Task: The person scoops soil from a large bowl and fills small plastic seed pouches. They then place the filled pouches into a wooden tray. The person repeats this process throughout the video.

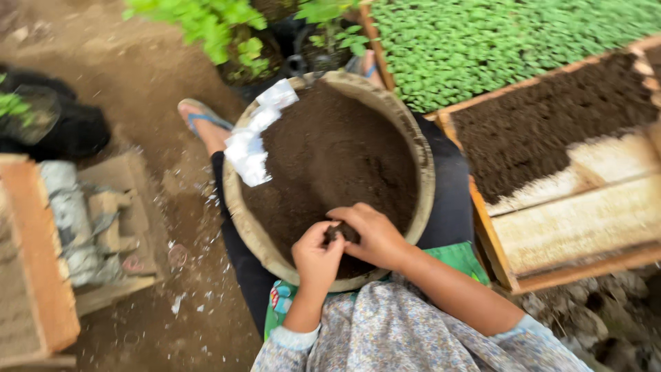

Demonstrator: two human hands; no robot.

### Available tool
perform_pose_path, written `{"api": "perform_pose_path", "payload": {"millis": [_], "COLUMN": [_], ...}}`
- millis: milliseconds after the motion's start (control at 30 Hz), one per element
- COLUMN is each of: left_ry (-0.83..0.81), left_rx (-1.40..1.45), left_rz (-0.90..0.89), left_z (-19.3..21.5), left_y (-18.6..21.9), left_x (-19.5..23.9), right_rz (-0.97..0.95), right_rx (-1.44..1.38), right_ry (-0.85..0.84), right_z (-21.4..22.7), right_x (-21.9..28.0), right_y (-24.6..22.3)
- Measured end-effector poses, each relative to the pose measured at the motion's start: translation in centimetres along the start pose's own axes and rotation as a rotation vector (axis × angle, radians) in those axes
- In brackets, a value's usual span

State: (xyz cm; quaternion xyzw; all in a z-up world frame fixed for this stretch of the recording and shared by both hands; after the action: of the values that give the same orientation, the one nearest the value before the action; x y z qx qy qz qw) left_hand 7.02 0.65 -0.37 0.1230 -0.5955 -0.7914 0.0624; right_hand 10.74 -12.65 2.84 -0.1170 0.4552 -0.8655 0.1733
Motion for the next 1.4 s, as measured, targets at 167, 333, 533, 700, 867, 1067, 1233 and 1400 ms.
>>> {"api": "perform_pose_path", "payload": {"millis": [167, 333, 533, 700, 867, 1067, 1233, 1400], "left_ry": [-0.062, -0.015, -0.069, -0.075, -0.065, -0.035, -0.008, 0.005], "left_rx": [0.182, 0.203, -0.122, -0.476, -0.578, -0.537, -0.557, -0.638], "left_rz": [0.067, 0.102, 0.145, 0.203, 0.191, -0.206, -0.176, -0.21], "left_z": [-1.0, -0.2, 1.2, 1.9, 2.4, 2.7, 3.5, 4.1], "left_y": [1.3, 0.1, 1.0, 2.1, 1.6, 1.0, -0.5, 1.1], "left_x": [0.6, 0.0, -0.6, -0.7, -0.5, -0.1, 0.3, 0.5], "right_rz": [-0.025, -0.196, -0.87, -1.141, -1.203, -1.321, -0.783, 0.072], "right_rx": [-0.138, -0.089, 0.012, 0.126, 0.209, 0.317, 0.629, 0.141], "right_ry": [0.05, 0.341, 0.77, 0.839, 0.746, 0.563, 0.548, 0.347], "right_z": [3.9, 14.6, 27.6, 31.6, 30.5, 29.0, 27.5, 17.0], "right_x": [2.1, 6.7, 13.4, 16.3, 14.8, 13.2, 8.6, -1.9], "right_y": [3.0, 10.4, 25.3, 36.5, 42.3, 42.2, 35.6, 0.9]}}
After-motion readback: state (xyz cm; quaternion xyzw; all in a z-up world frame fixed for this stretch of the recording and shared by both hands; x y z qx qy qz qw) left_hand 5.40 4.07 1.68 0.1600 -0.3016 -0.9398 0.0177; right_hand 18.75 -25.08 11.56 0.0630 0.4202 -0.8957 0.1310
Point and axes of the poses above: each hand's wrist, its own x-axis away from the middle knuckle, its own z-axis out of the back of the hand, y = z × x, the point moved 6 cm from there along -x, towards the middle knuckle, and after that the axes turned 8 degrees about -z, right-handed, at the moved point
